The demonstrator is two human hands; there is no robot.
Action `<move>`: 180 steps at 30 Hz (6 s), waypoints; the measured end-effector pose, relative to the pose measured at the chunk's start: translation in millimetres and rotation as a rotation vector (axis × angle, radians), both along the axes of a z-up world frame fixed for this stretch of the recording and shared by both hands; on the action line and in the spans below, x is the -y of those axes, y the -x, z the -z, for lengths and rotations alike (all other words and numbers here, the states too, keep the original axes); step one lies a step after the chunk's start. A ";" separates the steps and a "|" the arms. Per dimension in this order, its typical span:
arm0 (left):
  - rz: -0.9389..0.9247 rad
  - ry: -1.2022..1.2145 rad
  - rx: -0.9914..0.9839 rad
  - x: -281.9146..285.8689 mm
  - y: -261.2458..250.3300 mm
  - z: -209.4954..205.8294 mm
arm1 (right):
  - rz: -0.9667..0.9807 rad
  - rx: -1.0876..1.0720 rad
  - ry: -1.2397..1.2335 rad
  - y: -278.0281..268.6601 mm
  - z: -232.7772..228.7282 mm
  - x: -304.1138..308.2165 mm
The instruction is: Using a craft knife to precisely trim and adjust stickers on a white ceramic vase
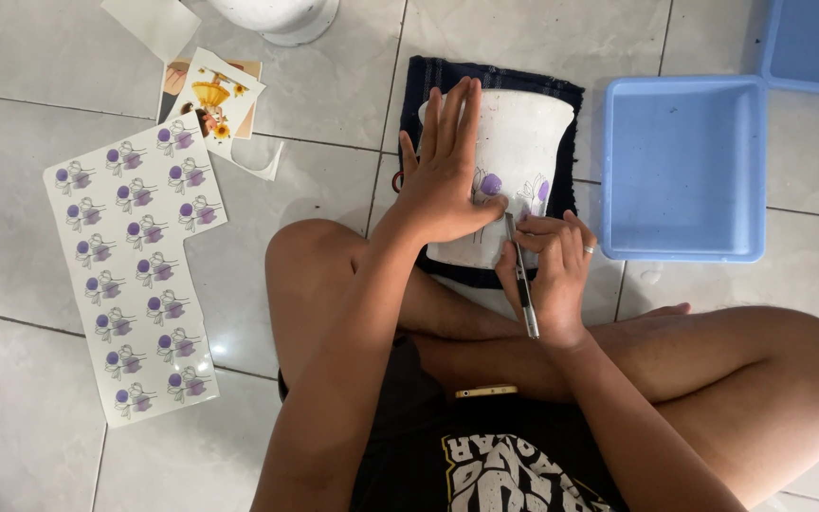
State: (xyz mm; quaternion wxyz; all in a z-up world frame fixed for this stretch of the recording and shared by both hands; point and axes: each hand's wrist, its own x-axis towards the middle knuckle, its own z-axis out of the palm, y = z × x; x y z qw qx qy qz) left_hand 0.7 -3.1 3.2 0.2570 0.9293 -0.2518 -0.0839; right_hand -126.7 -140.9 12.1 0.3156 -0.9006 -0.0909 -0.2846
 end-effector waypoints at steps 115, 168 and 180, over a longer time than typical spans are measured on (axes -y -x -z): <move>0.198 0.187 0.017 -14.0 -10.1 6.5 | -0.085 -0.558 -0.957 -15.7 19.7 52.7; 0.196 0.089 -0.056 -17.7 -9.9 -5.6 | -0.375 -0.979 -1.070 -71.6 15.0 101.6; 0.205 -0.006 0.055 -9.7 -9.3 -6.2 | -0.227 -0.369 -1.364 -19.8 -12.6 77.9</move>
